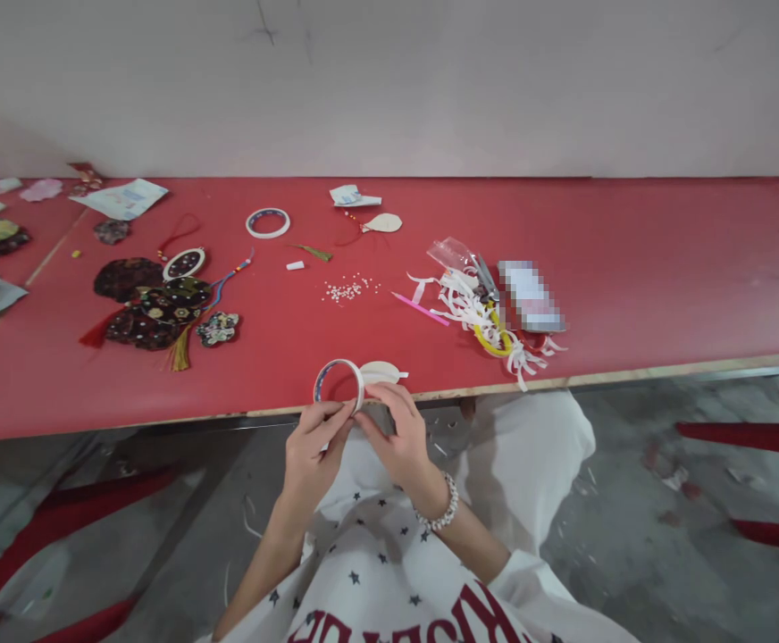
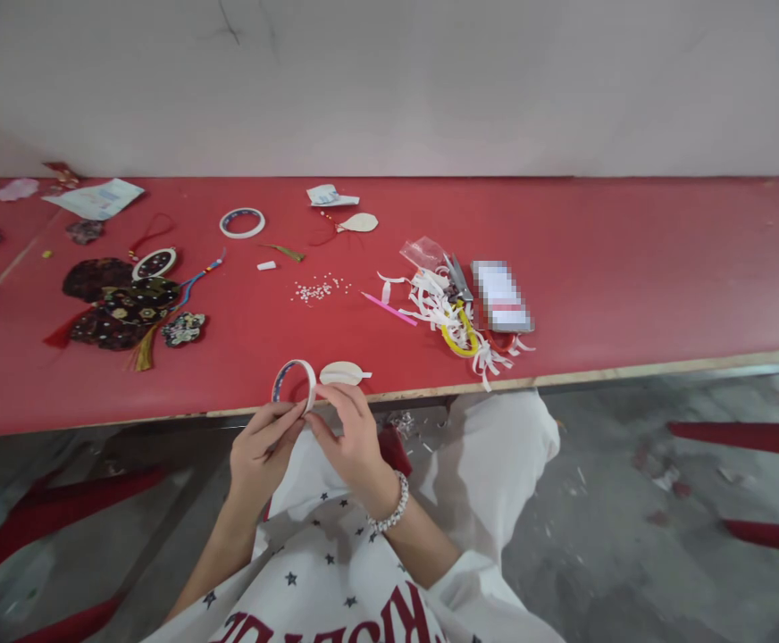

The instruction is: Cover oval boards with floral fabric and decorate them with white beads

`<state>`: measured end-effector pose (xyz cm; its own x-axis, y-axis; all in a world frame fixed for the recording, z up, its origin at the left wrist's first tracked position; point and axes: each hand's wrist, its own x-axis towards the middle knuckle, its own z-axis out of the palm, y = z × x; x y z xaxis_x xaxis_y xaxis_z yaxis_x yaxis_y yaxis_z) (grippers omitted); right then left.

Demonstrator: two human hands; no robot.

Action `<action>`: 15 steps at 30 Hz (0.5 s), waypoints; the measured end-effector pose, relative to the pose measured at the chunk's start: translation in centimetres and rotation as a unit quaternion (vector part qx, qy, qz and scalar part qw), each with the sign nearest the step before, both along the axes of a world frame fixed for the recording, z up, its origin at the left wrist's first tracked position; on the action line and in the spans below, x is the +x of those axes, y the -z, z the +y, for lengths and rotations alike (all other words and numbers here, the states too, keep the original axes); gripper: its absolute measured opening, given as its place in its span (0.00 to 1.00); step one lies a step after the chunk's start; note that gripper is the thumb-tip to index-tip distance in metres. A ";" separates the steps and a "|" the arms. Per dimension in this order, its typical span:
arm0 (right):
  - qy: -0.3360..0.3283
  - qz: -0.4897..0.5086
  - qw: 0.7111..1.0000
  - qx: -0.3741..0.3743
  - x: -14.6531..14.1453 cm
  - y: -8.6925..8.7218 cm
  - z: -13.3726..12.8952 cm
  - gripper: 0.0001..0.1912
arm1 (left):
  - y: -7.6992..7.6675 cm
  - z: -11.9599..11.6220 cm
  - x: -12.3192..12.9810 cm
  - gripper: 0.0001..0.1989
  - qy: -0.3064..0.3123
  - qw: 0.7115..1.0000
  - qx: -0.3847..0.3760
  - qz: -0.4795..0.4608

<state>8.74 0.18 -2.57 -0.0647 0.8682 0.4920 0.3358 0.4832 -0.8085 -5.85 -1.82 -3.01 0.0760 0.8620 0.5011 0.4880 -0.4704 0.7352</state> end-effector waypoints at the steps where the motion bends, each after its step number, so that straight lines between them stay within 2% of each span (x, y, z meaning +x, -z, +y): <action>1: 0.003 -0.007 1.000 -0.001 0.0 0.1 0.0 0.17 | 0.0 0.0 -0.1 0.22 0.005 1.000 -0.002 0.001; 6: 0.005 -0.004 1.000 0.024 0.2 0.9 0.1 0.12 | 0.1 0.2 -0.3 0.19 0.013 1.000 -0.017 0.004; 15: -0.037 -0.045 0.997 -0.046 1.0 0.4 1.2 0.04 | 0.0 0.7 -0.7 0.14 0.013 0.999 -0.027 0.044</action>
